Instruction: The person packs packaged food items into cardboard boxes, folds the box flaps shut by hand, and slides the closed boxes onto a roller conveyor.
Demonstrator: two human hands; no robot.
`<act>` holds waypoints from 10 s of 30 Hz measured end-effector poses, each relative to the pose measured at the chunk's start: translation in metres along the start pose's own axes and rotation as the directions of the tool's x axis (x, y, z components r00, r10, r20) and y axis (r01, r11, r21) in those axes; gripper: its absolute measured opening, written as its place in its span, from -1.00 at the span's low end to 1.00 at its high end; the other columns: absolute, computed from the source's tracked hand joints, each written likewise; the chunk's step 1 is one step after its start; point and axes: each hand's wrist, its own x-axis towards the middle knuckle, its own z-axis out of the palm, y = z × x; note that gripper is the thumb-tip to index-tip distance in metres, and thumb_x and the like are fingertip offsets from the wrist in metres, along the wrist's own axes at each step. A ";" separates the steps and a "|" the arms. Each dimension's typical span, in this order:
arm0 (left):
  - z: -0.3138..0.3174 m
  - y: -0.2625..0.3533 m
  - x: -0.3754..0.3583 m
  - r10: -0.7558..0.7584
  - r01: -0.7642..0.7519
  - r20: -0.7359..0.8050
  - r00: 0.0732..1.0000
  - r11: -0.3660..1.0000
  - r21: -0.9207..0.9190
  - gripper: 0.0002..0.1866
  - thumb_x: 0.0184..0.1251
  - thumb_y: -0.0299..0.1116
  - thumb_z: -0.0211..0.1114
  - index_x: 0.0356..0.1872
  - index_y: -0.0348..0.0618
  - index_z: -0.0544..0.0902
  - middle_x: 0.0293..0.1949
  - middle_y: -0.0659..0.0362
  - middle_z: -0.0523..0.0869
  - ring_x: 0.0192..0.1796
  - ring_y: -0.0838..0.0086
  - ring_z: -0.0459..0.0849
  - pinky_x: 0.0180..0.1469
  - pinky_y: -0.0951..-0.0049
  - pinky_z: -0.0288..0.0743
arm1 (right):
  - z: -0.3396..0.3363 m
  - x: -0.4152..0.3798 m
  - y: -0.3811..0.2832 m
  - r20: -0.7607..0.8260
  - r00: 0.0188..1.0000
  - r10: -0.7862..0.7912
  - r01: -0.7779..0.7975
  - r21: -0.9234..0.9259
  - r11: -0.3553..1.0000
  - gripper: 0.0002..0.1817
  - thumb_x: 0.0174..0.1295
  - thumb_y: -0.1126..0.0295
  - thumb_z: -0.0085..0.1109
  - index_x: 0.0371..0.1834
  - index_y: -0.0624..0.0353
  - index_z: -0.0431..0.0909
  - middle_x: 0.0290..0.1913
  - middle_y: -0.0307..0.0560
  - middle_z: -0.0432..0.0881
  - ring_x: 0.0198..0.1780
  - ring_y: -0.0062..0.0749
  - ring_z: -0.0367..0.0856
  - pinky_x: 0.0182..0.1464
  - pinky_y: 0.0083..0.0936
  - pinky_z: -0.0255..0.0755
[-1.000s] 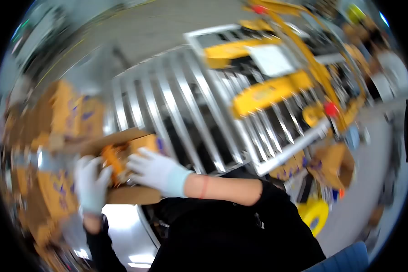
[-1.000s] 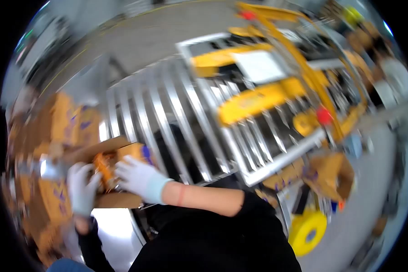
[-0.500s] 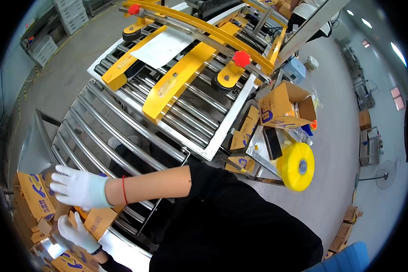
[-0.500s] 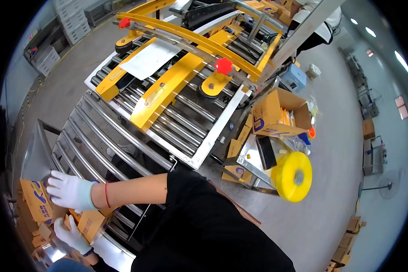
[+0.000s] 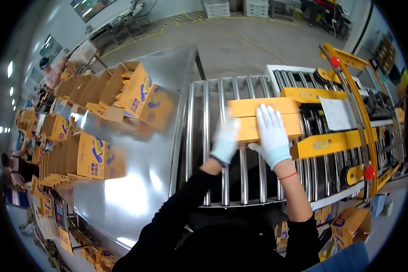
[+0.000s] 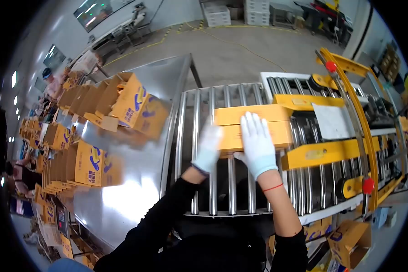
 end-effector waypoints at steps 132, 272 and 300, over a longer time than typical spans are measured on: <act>-0.251 0.124 -0.180 0.655 -0.139 -0.213 0.725 0.442 0.886 -0.75 0.21 -0.60 0.43 -0.17 -0.17 0.54 0.07 0.04 0.73 -0.03 0.16 0.68 0.06 0.26 0.59 | -0.082 0.020 -0.180 -0.053 0.949 -0.311 0.222 0.812 0.539 -0.65 0.09 0.20 0.44 -0.34 0.24 0.53 -0.23 0.07 0.42 -0.21 -0.01 0.55 -0.13 -0.16 0.54; -0.069 0.149 0.044 0.380 -0.507 0.336 0.862 0.634 0.584 -0.53 0.49 0.08 0.23 -0.17 -0.18 0.79 -0.26 -0.06 0.80 -0.17 0.06 0.79 0.01 0.10 0.65 | -0.001 -0.014 -0.076 -0.355 0.935 -0.016 0.209 0.512 0.833 0.20 -0.29 0.39 0.73 0.57 0.24 0.27 0.58 0.22 0.31 0.60 0.30 0.23 0.61 0.01 0.15; 0.042 0.015 0.006 0.058 -0.119 0.502 0.863 0.989 0.089 -0.56 0.51 -0.14 0.29 0.14 -0.34 0.55 -0.10 -0.11 0.73 0.01 0.15 0.75 0.18 0.15 0.59 | -0.001 0.032 0.037 0.032 0.995 -0.095 0.098 -0.102 0.990 0.19 -0.03 0.15 0.62 0.66 0.31 0.12 0.64 0.14 0.25 0.68 0.00 0.12 0.73 -0.10 -0.10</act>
